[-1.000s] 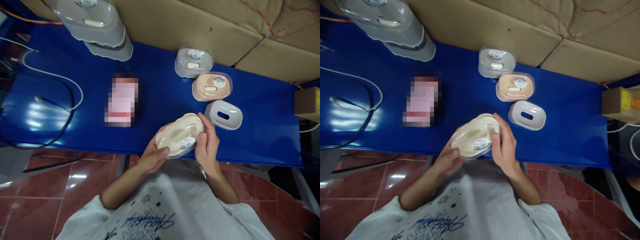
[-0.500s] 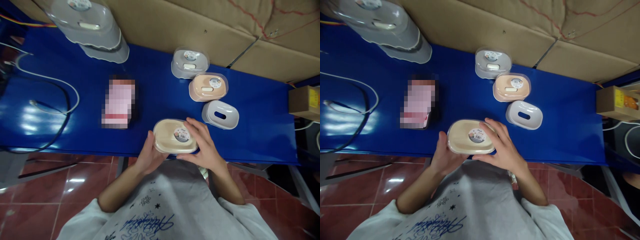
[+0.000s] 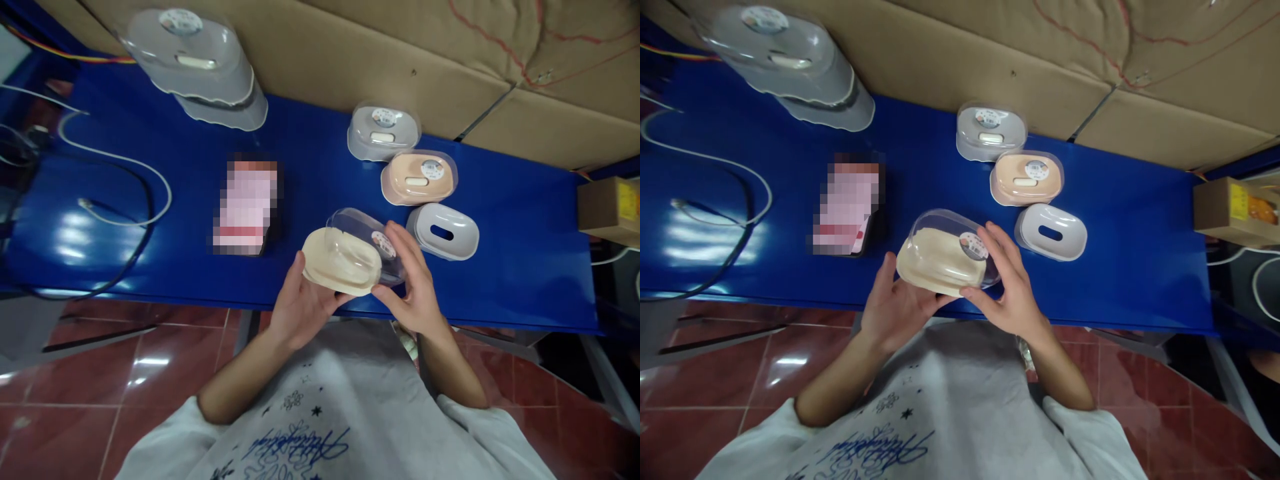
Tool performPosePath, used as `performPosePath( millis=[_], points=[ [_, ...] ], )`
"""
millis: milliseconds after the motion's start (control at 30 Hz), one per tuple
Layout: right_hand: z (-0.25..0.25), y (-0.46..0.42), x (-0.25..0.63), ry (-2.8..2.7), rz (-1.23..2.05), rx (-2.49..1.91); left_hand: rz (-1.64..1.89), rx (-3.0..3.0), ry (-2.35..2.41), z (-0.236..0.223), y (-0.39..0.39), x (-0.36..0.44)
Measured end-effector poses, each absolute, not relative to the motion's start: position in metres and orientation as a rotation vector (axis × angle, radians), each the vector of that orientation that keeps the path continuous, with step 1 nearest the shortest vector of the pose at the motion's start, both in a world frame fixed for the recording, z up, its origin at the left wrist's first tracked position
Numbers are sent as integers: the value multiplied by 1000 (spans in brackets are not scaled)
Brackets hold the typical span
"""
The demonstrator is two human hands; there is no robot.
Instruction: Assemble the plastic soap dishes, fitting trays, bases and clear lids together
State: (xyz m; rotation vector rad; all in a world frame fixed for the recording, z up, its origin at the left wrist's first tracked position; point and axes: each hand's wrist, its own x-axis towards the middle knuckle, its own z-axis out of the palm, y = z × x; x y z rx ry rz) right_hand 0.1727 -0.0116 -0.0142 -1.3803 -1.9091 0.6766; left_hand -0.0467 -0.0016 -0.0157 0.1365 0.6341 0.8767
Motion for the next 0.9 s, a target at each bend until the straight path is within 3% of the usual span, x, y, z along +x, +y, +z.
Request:
performPosePath(
  millis=[300, 567, 667, 767, 900],
  points=[
    [-37, 12, 164, -2048, 436, -1652, 1142, 85, 898, -10, -25, -85],
    [-10, -15, 167, -2183, 452, -1429, 1082, 82, 906, -11, -32, -78],
    [1, -24, 190, -2200, 310, -1439, 1056, 122, 880, -8, -31, -70],
    [-5, -16, 235, -2090, 33, -1751, 981, 122, 855, -7, -30, -63],
    [-22, 2, 289, -2064, 72, -1930, 943, 74, 766, -10, -32, -58]
  ],
)
